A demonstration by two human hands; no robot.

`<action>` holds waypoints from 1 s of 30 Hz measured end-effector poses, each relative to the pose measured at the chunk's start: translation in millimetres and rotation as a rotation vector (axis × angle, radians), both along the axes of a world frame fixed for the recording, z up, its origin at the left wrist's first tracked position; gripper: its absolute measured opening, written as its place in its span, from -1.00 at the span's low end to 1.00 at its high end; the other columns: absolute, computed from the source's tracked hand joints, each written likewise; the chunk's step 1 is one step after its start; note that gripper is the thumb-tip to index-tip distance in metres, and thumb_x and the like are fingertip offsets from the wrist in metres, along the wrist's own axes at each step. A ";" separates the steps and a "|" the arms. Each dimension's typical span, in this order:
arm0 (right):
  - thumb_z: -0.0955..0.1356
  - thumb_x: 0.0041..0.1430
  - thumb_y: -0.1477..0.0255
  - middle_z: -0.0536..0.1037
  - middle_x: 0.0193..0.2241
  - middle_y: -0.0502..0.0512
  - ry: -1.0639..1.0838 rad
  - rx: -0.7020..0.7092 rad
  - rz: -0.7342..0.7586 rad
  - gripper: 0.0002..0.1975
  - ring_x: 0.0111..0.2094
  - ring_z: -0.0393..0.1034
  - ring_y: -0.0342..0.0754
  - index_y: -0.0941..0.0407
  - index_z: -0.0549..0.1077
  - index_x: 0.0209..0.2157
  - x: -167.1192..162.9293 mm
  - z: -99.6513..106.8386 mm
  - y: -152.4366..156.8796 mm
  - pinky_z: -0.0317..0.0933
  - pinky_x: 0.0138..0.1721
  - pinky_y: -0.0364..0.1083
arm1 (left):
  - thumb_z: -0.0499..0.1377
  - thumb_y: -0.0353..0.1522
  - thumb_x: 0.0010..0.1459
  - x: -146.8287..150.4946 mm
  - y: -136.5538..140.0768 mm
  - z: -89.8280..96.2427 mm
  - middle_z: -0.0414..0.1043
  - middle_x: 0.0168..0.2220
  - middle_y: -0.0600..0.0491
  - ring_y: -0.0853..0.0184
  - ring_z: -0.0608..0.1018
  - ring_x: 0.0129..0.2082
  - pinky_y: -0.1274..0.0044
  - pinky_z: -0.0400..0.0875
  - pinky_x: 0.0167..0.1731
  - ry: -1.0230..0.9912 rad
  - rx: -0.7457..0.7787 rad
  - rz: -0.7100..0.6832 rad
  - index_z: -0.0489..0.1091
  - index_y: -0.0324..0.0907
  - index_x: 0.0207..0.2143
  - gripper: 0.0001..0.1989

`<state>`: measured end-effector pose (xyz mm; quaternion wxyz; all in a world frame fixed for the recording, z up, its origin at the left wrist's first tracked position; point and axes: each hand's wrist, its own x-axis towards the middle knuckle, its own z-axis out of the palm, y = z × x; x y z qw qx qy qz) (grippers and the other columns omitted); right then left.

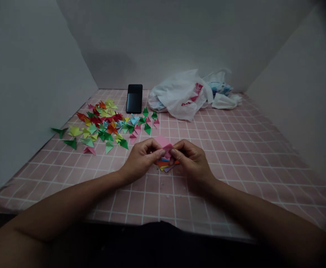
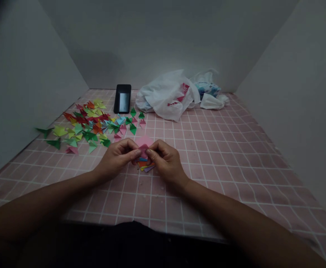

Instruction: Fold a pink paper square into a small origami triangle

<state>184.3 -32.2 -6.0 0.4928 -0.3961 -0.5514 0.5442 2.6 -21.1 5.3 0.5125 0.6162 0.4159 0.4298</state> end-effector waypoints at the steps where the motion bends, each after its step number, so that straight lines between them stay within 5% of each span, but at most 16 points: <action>1: 0.43 0.20 0.35 0.47 -0.55 -0.05 -0.015 -0.009 -0.003 -0.81 -0.53 0.38 -0.17 0.11 0.41 -0.44 0.2 0.3 0.1 0.36 -0.46 -0.12 | 0.29 -0.28 0.12 -0.4 0.5 0.2 0.43 -0.47 0.09 0.47 0.44 -0.52 0.61 0.39 -0.50 0.005 -0.012 -0.012 0.41 -0.23 -0.42 -0.80; 7: 0.44 0.18 0.31 0.47 -0.55 -0.04 -0.073 -0.018 0.002 -0.77 -0.54 0.40 -0.15 0.11 0.38 -0.45 0.7 1.1 1.0 0.38 -0.48 -0.10 | 0.30 -0.26 0.10 -0.4 2.8 0.2 0.50 -0.37 0.03 0.42 0.49 -0.41 0.60 0.38 -0.45 0.070 -0.033 -0.065 0.49 -0.24 -0.35 -0.80; 19: 0.43 0.14 0.28 0.45 -0.56 -0.04 -0.100 -0.105 0.167 -0.75 -0.55 0.32 -0.18 0.13 0.38 -0.46 3.2 4.0 9.8 0.19 -0.52 -0.16 | 0.31 -0.21 0.02 0.2 4.7 1.4 0.27 -0.60 0.17 0.50 0.28 -0.59 0.61 0.10 -0.57 0.173 -0.146 -0.180 0.31 -0.22 -0.57 -0.68; 25: 0.43 0.14 0.29 0.39 -0.60 -0.07 -0.086 -0.057 0.058 -0.73 -0.57 0.25 -0.19 0.11 0.36 -0.51 2.4 2.3 6.6 0.12 -0.54 -0.16 | 0.29 -0.19 0.06 3.8 2.5 0.1 0.38 -0.58 0.12 0.48 0.38 -0.60 0.61 0.23 -0.56 0.093 -0.326 -0.225 0.36 -0.22 -0.50 -0.71; 30: 0.43 0.16 0.30 0.38 -0.65 -0.10 -0.009 -0.102 -0.019 -0.73 -0.62 0.23 -0.21 0.11 0.35 -0.51 0.7 2.9 3.4 0.11 -0.57 -0.17 | 0.27 -0.19 0.11 1.1 4.5 -2.8 0.36 -0.60 0.14 0.49 0.38 -0.61 0.63 0.22 -0.58 0.077 -0.270 -0.215 0.31 -0.21 -0.50 -0.69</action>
